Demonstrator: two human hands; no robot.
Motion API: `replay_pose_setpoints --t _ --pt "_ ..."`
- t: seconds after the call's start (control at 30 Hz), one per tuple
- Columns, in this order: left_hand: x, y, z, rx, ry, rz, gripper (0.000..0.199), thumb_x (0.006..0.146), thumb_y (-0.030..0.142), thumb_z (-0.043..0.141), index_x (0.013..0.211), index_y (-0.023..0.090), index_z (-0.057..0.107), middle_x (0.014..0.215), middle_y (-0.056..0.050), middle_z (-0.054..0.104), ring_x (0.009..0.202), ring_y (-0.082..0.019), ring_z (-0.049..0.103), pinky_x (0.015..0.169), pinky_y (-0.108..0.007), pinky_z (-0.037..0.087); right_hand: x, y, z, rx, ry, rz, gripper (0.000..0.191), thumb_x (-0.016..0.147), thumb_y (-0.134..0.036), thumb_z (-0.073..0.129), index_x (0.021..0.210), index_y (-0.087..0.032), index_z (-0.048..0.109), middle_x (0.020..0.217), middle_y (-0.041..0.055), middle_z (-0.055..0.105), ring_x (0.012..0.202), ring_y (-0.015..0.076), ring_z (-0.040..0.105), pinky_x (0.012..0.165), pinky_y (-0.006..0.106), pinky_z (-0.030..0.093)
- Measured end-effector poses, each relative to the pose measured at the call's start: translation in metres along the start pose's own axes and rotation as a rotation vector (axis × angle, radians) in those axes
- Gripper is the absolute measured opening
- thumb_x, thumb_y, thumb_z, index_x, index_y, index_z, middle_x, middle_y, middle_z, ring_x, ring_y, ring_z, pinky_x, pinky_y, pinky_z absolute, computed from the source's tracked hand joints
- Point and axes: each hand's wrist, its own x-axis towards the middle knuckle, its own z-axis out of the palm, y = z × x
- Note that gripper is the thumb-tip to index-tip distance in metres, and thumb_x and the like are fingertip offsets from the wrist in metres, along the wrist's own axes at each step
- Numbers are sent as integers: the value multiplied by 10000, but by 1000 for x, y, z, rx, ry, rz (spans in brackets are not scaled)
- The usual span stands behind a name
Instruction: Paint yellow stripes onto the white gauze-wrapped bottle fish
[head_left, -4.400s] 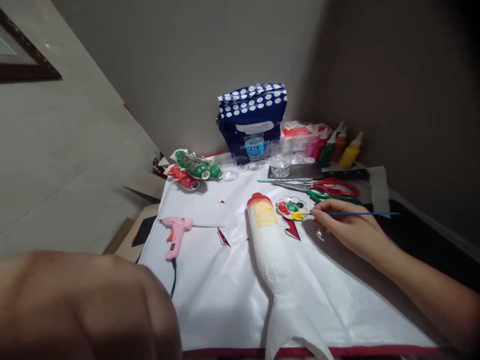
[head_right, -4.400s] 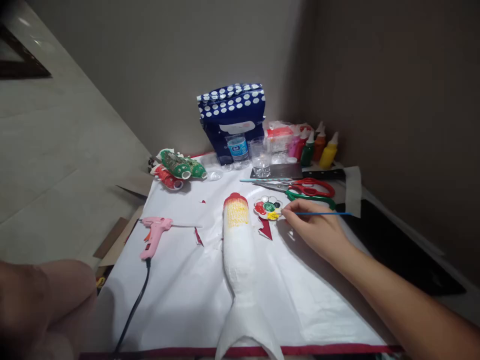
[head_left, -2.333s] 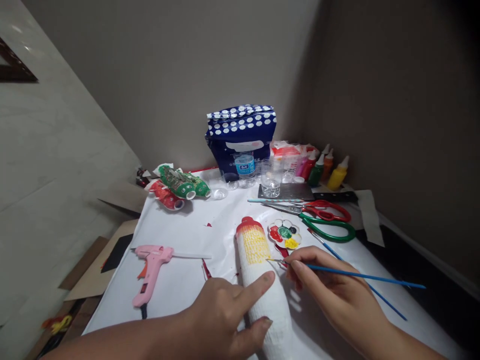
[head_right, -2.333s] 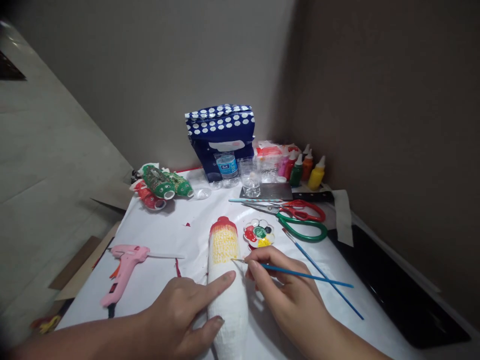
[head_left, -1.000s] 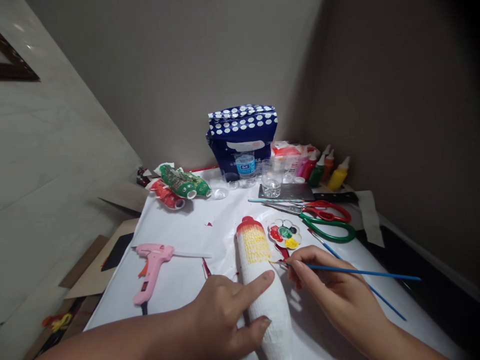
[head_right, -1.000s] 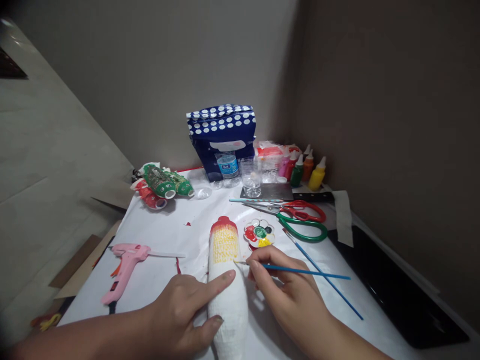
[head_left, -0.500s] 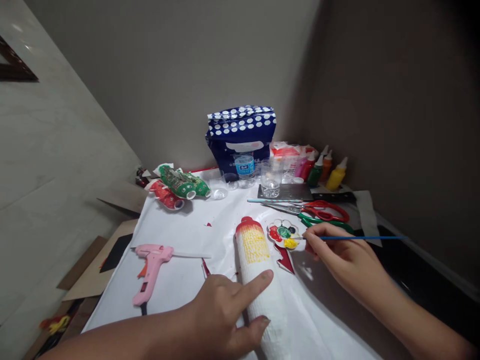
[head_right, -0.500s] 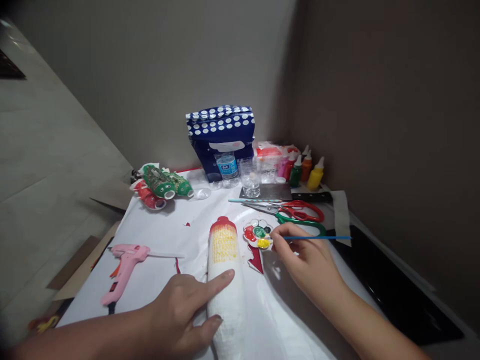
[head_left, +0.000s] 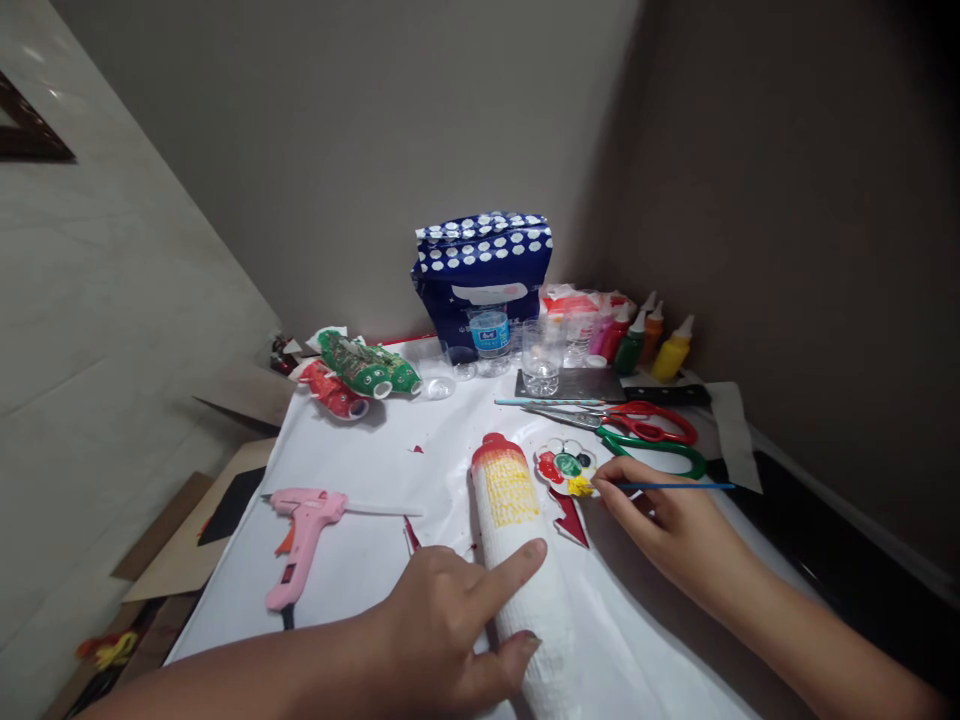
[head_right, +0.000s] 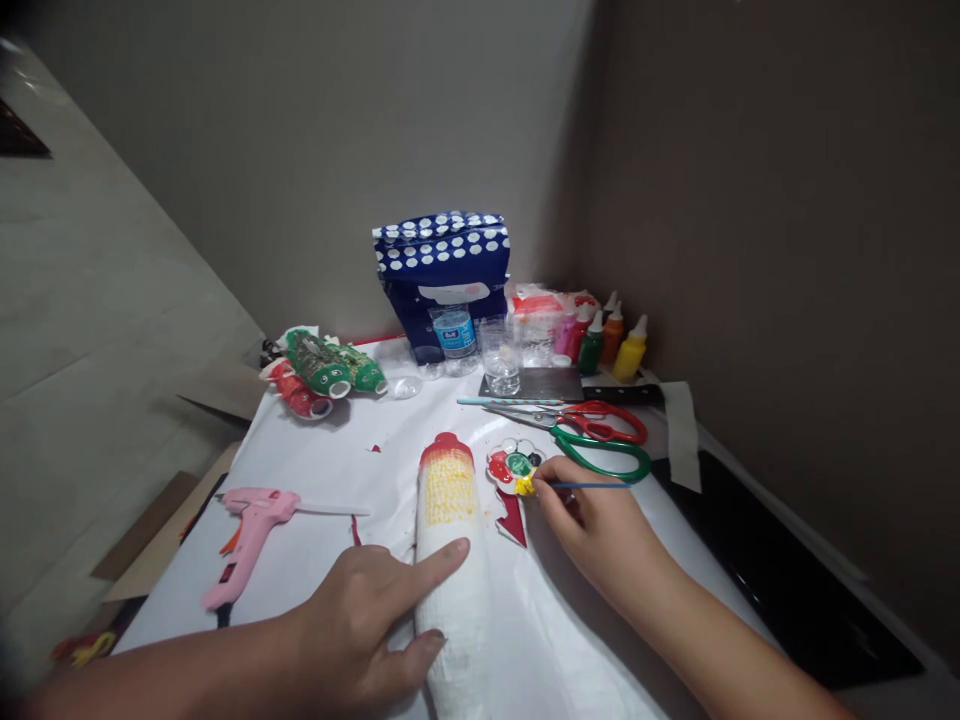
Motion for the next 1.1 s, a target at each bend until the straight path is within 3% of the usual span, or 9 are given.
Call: replay_pose_setpoints --t 0.3,0.6,1.1 --pt "-4 -5 4 -1 12 25 460 1016 322 395 1398 78 476 612 29 684 394 -186 592 390 -335 435 -12 -19 -5 129 132 -33 208 936 -368 556 813 -231 654 767 13 694 645 163 669 499 222 484" --pt "0 -6 3 19 11 53 454 1033 341 372 1395 80 454 620 27 688 407 -184 608 399 -335 451 -35 -31 10 323 -21 -39 186 975 -361 554 907 -260 695 824 11 725 714 145 698 569 181 549" --pt "1 -5 1 0 -29 46 459 1043 351 338 1394 67 423 649 3 702 426 -189 627 398 -334 468 -32 -31 12 337 -48 -22 194 975 -368 550 888 -250 677 809 17 713 684 138 675 572 183 554"
